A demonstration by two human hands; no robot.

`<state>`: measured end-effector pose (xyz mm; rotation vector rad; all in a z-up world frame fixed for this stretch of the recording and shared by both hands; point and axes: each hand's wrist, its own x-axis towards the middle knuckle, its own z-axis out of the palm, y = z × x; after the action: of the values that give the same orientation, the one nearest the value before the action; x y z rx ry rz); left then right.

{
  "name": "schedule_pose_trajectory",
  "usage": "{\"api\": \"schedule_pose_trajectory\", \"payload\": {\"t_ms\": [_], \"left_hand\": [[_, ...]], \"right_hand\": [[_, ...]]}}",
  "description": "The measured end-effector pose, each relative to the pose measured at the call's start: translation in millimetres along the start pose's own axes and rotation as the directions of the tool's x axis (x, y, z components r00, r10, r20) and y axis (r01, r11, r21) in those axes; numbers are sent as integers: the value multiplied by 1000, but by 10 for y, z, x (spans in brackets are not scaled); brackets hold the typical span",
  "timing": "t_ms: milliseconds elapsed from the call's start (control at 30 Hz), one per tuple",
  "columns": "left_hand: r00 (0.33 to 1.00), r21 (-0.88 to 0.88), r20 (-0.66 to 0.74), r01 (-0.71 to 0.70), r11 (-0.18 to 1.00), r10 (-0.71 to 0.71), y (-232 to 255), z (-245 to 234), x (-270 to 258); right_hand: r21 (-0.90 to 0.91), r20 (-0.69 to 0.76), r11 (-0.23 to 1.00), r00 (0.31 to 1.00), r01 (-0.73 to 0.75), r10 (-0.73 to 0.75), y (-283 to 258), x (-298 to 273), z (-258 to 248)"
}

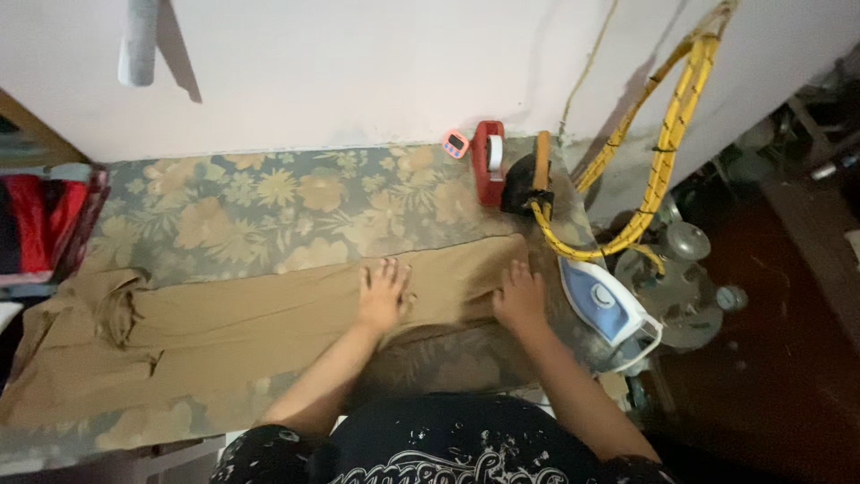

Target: The person spreads a shirt on an ironing board, irons the torso and sleeve regions with an iron, and then folds the shirt by hand on the same surface.

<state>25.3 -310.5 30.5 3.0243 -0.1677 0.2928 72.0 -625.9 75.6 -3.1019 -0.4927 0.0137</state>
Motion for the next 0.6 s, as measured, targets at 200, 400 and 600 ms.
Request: {"api": "schedule_pose_trajectory", "payload": {"t_ms": [200, 400, 600], "left_hand": [[981, -140, 192, 0, 990, 27, -45, 52, -167], [933, 52, 205, 290, 955, -295, -1032, -73, -635], [773, -5, 33, 634, 773, -634, -2170, -204, -1598]], "right_hand": [[125, -488, 766, 711, 630, -506, -901, 321, 125], [113, -61, 973, 979, 199, -193, -68, 757, 238], [22, -102, 998, 993, 67, -64, -18, 866, 432]]}}
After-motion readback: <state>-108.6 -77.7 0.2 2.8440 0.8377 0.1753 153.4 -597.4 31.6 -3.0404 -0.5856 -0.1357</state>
